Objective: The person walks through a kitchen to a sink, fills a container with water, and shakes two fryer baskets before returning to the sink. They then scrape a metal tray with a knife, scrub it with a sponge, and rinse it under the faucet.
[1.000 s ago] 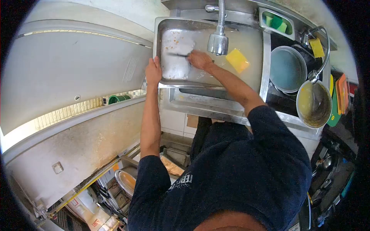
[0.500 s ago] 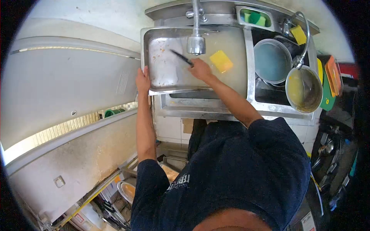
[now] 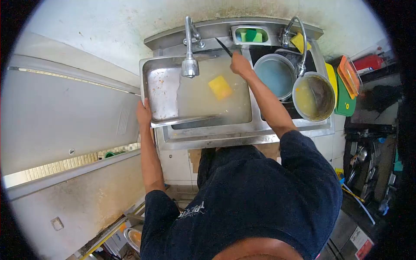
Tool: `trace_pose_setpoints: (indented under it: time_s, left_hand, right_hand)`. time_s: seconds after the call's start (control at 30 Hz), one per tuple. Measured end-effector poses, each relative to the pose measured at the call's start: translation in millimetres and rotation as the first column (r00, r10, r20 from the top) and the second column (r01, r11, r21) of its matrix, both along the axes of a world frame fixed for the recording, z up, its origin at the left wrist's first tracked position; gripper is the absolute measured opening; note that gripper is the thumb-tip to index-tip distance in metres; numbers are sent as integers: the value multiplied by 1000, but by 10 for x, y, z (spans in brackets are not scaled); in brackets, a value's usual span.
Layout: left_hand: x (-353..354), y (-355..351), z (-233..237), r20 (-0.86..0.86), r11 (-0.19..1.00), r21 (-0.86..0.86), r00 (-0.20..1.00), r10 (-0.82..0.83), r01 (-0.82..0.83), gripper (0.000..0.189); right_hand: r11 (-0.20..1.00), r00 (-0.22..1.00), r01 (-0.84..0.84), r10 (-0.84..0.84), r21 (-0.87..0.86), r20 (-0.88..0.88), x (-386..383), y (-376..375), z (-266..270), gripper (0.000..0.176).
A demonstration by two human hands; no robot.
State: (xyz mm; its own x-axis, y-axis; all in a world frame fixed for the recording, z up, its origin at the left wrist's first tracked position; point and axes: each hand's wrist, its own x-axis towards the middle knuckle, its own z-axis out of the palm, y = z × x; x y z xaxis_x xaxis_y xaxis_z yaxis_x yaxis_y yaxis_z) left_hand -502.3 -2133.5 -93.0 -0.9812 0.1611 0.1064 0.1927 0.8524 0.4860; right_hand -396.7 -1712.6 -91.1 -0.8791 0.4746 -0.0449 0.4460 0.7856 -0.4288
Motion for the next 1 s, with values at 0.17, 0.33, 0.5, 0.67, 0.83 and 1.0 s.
trace_pose_setpoints:
  time_s: [0.17,0.33,0.5,0.67,0.83,1.0]
  left_hand:
    - [-6,-53,-83,-44,1000,-11,999,16,-16,43]
    - [-3,-88,-131,-36,1000,10,999,14,-13,43]
    - [16,-55,-82,3,995,97,1000,8,-8,41]
    - [42,-6,14,41,995,71,997,61,-63,44]
    - [-131,-234,-12,70,991,82,991,-115,110,32]
    - [16,-30,507,182,868,492,967,-180,69,24]
  right_hand:
    - [988,999,-47,50,145,-16,-800,188,-416,23]
    - [986,1000,-21,22,167,-6,-1295,190,-505,22]
    - [886,965,9,114,464,-237,-1676,140,-804,21]
    - [997,978,69,-62,27,-200,-951,-496,-599,40]
    - [990,936,85,-40,-116,349,61,-1152,-703,78]
    - [958,955,-108,175,-267,241,242,-1095,-1416,72]
